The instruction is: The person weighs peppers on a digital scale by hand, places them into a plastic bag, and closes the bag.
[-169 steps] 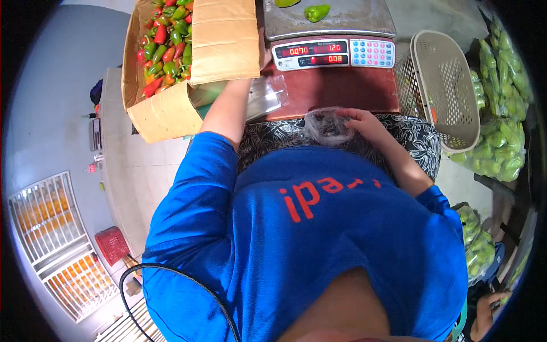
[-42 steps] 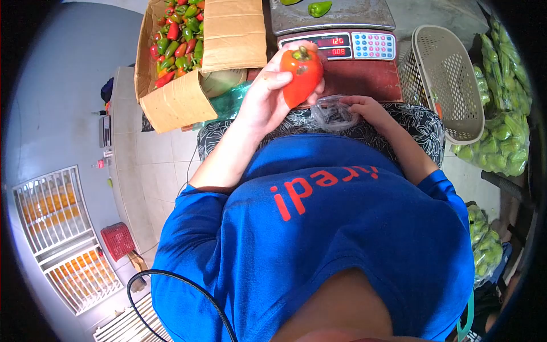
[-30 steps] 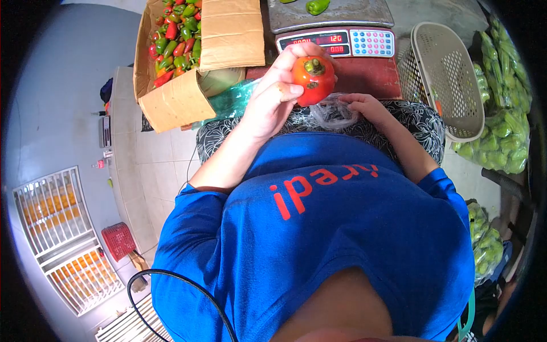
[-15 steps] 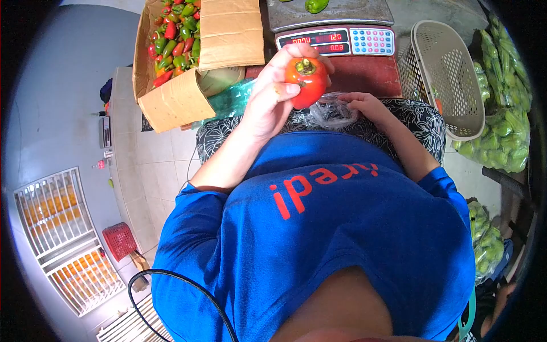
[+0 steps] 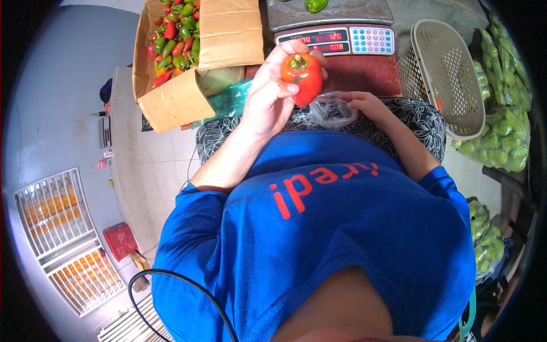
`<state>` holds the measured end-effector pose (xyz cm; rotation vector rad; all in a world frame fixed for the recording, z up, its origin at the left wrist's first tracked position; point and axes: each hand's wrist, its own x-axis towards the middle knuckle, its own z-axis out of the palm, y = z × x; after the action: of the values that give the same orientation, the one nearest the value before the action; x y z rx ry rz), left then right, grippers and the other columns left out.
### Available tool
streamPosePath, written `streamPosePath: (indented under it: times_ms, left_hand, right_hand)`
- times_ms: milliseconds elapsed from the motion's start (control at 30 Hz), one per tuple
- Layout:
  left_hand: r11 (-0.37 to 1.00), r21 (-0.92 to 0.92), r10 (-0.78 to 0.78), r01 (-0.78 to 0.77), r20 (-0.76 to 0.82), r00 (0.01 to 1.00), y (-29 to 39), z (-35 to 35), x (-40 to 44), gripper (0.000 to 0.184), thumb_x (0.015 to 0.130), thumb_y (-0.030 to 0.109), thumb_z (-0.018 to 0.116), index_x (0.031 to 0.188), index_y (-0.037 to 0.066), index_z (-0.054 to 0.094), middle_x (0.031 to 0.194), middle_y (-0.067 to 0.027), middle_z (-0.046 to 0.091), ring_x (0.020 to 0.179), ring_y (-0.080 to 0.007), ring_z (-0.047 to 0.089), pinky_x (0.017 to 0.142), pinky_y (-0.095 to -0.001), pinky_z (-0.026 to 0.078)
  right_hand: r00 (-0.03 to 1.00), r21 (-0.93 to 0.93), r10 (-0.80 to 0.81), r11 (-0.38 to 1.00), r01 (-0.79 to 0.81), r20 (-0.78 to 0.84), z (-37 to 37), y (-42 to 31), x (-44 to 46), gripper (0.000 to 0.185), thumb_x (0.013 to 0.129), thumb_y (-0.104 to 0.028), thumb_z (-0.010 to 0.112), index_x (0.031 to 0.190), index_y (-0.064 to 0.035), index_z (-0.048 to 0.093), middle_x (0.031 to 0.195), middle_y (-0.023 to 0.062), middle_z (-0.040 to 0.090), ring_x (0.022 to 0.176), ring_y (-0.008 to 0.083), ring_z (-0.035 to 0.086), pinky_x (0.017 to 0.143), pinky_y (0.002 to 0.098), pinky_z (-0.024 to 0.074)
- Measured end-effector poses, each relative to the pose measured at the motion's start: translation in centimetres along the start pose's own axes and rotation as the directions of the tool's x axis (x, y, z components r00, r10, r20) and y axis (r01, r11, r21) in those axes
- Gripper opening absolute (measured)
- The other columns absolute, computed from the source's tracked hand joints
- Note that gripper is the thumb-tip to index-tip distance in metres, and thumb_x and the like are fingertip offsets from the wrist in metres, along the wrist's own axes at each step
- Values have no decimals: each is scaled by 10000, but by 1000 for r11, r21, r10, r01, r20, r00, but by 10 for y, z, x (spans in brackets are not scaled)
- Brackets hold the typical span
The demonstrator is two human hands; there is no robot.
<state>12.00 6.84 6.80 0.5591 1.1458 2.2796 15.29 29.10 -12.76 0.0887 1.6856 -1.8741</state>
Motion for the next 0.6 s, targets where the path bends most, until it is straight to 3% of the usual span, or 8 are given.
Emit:
streamPosePath:
  times_ms: [167,367,467,567,600]
  left_hand:
    - [999,-40,-24,23,-21,999,1,0,0,525,720,111,634,1188,82,400,1112,-163,467,1017,-271,518,830,-378,496]
    - [998,-57,-27,22,-73,997,1,4,-2,443,764,163,620,1153,86,422,1086,-167,479,960,-262,514,776,-374,498]
    - [998,-41,-44,40,-93,995,3,6,-3,397,794,211,583,1137,84,430,1073,-164,486,925,-259,509,740,-370,487]
    - [980,-200,-19,1,-85,996,0,4,-3,313,845,143,495,1139,76,409,1065,-208,551,914,-270,601,702,-358,546]
    - [985,-172,-36,18,-105,994,1,5,-3,319,841,186,503,1129,81,417,1062,-191,535,912,-266,574,703,-361,519]
  right_hand:
    - [1000,25,1,1000,-1,-10,0,1,1,421,816,-54,497,1226,26,552,1101,72,623,936,113,582,851,247,445]
    - [1000,28,-2,1000,2,-5,0,3,2,424,814,-51,499,1226,32,548,1106,73,621,950,118,580,860,249,442]
    - [1000,16,7,1000,-7,-11,0,2,1,422,815,-51,499,1225,34,548,1105,72,620,949,120,579,860,250,441]
    - [1000,-5,18,1000,-18,-16,-2,5,3,420,817,-53,498,1224,37,547,1104,73,619,947,123,577,860,250,439]
    - [1000,-11,18,1000,-19,-18,-1,3,2,420,817,-53,498,1224,38,547,1104,74,619,946,124,576,861,250,438]
